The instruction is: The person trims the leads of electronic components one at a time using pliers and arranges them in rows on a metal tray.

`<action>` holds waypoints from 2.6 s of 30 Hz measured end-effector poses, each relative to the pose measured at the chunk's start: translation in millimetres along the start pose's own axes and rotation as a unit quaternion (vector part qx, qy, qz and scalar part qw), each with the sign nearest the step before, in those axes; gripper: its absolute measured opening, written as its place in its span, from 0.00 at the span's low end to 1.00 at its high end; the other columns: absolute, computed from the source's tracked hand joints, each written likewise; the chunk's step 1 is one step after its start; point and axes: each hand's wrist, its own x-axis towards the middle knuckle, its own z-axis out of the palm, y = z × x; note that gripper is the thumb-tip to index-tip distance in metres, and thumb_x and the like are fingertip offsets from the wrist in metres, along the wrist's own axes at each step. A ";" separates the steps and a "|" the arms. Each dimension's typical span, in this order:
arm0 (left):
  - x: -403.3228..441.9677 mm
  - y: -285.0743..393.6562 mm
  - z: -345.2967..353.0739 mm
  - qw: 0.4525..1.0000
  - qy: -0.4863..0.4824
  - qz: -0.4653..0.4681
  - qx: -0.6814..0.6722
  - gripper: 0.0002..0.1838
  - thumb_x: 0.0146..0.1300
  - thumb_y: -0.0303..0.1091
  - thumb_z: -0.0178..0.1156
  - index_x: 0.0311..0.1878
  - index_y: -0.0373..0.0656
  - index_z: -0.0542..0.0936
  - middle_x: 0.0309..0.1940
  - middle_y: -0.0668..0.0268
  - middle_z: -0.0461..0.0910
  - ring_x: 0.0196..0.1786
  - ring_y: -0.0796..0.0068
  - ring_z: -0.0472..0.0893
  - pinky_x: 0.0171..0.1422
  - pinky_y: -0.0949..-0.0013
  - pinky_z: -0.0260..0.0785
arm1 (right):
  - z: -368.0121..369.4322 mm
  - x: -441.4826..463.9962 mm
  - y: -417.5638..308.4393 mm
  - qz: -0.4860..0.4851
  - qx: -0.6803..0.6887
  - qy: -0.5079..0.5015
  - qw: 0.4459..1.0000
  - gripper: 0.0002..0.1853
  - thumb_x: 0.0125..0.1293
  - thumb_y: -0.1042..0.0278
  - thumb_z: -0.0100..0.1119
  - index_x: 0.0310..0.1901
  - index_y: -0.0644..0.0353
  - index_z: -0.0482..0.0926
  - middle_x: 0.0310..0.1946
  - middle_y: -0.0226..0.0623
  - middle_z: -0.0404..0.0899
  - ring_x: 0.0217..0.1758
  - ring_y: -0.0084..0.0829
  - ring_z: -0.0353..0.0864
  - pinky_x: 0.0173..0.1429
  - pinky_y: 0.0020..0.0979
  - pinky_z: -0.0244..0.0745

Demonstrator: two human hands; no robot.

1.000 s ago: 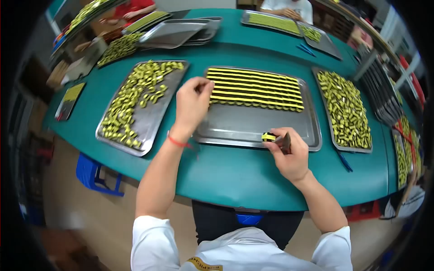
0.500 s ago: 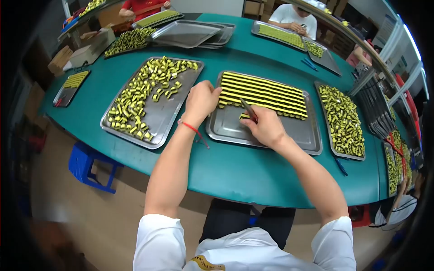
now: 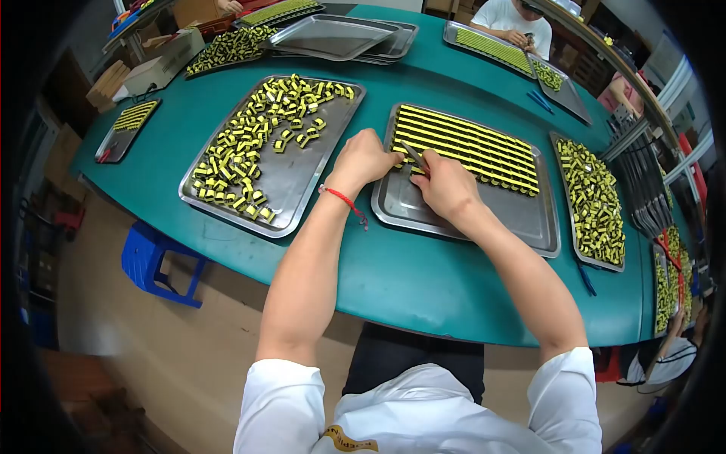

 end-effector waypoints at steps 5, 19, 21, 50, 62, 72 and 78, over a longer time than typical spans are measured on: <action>-0.6 2.0 -2.8 1.000 -0.018 -0.007 -0.002 0.20 0.52 0.43 0.74 0.32 0.36 0.78 0.29 0.54 0.83 0.35 0.61 0.84 0.42 0.62 0.74 | 2.5 6.5 -10.9 -0.003 -0.032 0.004 0.999 0.11 0.68 0.60 0.59 0.44 0.59 0.75 0.37 0.47 0.84 0.43 0.50 0.84 0.45 0.48 0.77; -8.8 5.7 -13.1 0.991 0.116 0.047 -0.049 0.16 0.59 0.41 0.66 0.39 0.34 0.83 0.39 0.45 0.84 0.48 0.47 0.83 0.54 0.54 0.75 | -6.0 -18.1 -2.3 -0.066 0.053 0.102 0.991 0.16 0.61 0.59 0.68 0.44 0.59 0.76 0.31 0.43 0.83 0.35 0.49 0.82 0.38 0.44 0.76; -1.1 -4.3 -18.5 0.958 0.278 0.071 0.017 0.13 0.59 0.38 0.65 0.37 0.36 0.83 0.36 0.45 0.84 0.45 0.47 0.84 0.51 0.52 0.75 | -21.2 -46.8 6.4 -0.100 0.128 0.072 0.984 0.12 0.64 0.64 0.66 0.41 0.62 0.74 0.25 0.43 0.79 0.27 0.43 0.80 0.33 0.39 0.74; -106.4 87.2 70.5 0.803 -0.376 0.156 -0.435 0.14 0.73 0.32 0.52 0.53 0.31 0.75 0.42 0.66 0.74 0.42 0.80 0.72 0.48 0.75 0.65 | -29.4 -145.5 100.0 -0.060 0.606 0.097 0.787 0.17 0.66 0.80 0.63 0.55 0.67 0.71 0.51 0.39 0.71 0.37 0.20 0.77 0.38 0.22 0.77; -106.6 78.6 81.8 0.862 -0.105 0.411 -0.279 0.23 0.61 0.27 0.70 0.58 0.36 0.76 0.41 0.64 0.78 0.27 0.80 0.71 0.31 0.78 0.62 | -38.0 -147.0 100.6 0.078 0.789 -0.081 0.604 0.17 0.73 0.67 0.57 0.59 0.62 0.68 0.45 0.44 0.77 0.32 0.29 0.80 0.26 0.22 0.65; -114.6 87.7 69.1 0.906 -0.054 0.275 -0.317 0.18 0.66 0.25 0.65 0.56 0.32 0.76 0.45 0.64 0.79 0.42 0.82 0.77 0.44 0.79 0.70 | -54.0 -148.1 102.1 0.047 0.806 -0.306 0.505 0.22 0.54 0.85 0.46 0.54 0.69 0.67 0.39 0.59 0.80 0.36 0.46 0.85 0.26 0.30 0.75; -113.7 85.8 71.3 0.909 -0.039 0.304 -0.282 0.18 0.61 0.19 0.66 0.55 0.32 0.77 0.44 0.64 0.79 0.37 0.84 0.76 0.38 0.82 0.68 | -52.7 -150.4 91.0 0.064 0.796 -0.376 0.471 0.20 0.53 0.86 0.42 0.50 0.69 0.67 0.40 0.60 0.79 0.41 0.48 0.85 0.31 0.32 0.83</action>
